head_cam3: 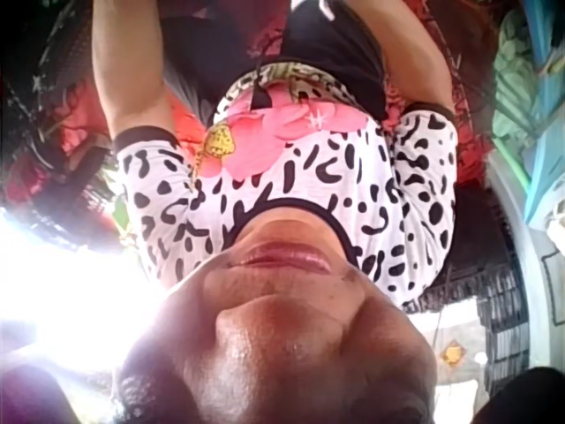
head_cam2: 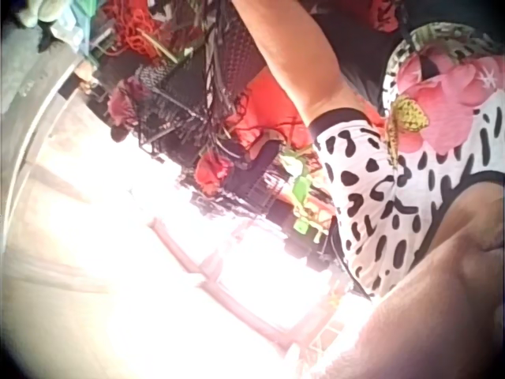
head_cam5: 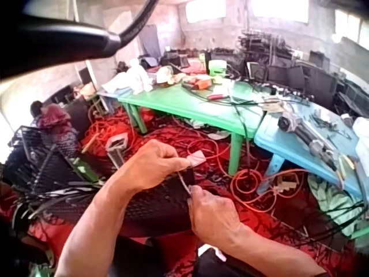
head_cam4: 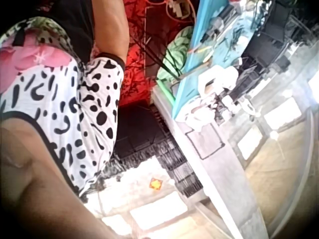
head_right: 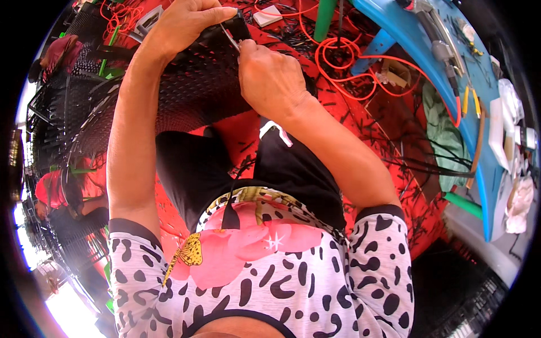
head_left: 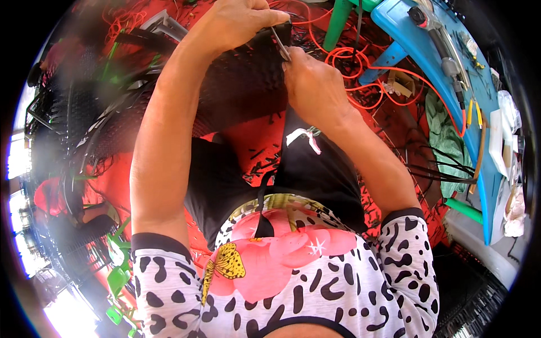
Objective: The person weaves strips of black material onto a furniture frame by hand and using a metal prying tool to pull and position them before trimming excess with pliers.
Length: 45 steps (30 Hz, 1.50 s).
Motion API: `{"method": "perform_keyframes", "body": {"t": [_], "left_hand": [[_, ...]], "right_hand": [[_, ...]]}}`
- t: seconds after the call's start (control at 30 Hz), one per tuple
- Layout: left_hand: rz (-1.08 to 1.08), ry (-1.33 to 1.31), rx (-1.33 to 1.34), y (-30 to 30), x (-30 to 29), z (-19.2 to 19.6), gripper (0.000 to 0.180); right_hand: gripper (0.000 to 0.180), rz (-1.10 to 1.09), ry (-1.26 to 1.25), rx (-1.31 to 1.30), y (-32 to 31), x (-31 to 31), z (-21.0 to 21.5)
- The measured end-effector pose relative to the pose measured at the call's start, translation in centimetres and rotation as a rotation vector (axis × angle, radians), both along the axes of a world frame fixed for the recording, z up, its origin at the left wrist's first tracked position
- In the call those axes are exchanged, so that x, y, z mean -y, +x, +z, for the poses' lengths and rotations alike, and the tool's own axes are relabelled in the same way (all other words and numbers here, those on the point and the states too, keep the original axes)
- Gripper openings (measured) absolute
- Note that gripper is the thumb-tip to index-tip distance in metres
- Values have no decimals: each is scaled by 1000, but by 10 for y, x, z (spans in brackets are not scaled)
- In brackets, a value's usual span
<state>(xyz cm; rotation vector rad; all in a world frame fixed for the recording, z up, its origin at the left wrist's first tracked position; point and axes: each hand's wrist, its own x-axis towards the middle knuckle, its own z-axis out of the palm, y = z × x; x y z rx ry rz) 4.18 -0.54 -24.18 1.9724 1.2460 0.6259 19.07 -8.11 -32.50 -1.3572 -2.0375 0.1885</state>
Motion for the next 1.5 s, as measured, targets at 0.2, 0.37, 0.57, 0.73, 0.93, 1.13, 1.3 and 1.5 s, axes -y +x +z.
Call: {"method": "perform_keyframes", "body": {"t": [0.2,0.37,0.57,0.73,0.93,1.13,1.3,1.5], "left_hand": [[-16,72,-11,0,-4,-4,33],[21,-79,51,1,-3,-7,31],[-35,134,-29,-3,-8,-14,32],[-52,106,-3,-4,-8,-13,32],[-76,166,29,-5,-7,-17,30],[-67,154,68,-3,-3,-15,29],[-80,130,102,-6,0,-15,27],[-137,79,99,-13,6,-7,19]], "right_hand": [[8,-25,59,183,6,0,6],[11,-57,24,166,5,11,-5],[22,39,-226,-716,16,15,-2],[27,133,-65,-786,7,-35,8],[34,223,-26,-764,8,-52,8],[31,222,91,-596,10,-53,11],[24,266,135,-649,4,-56,5],[21,294,-27,-840,4,-60,-3]]}}
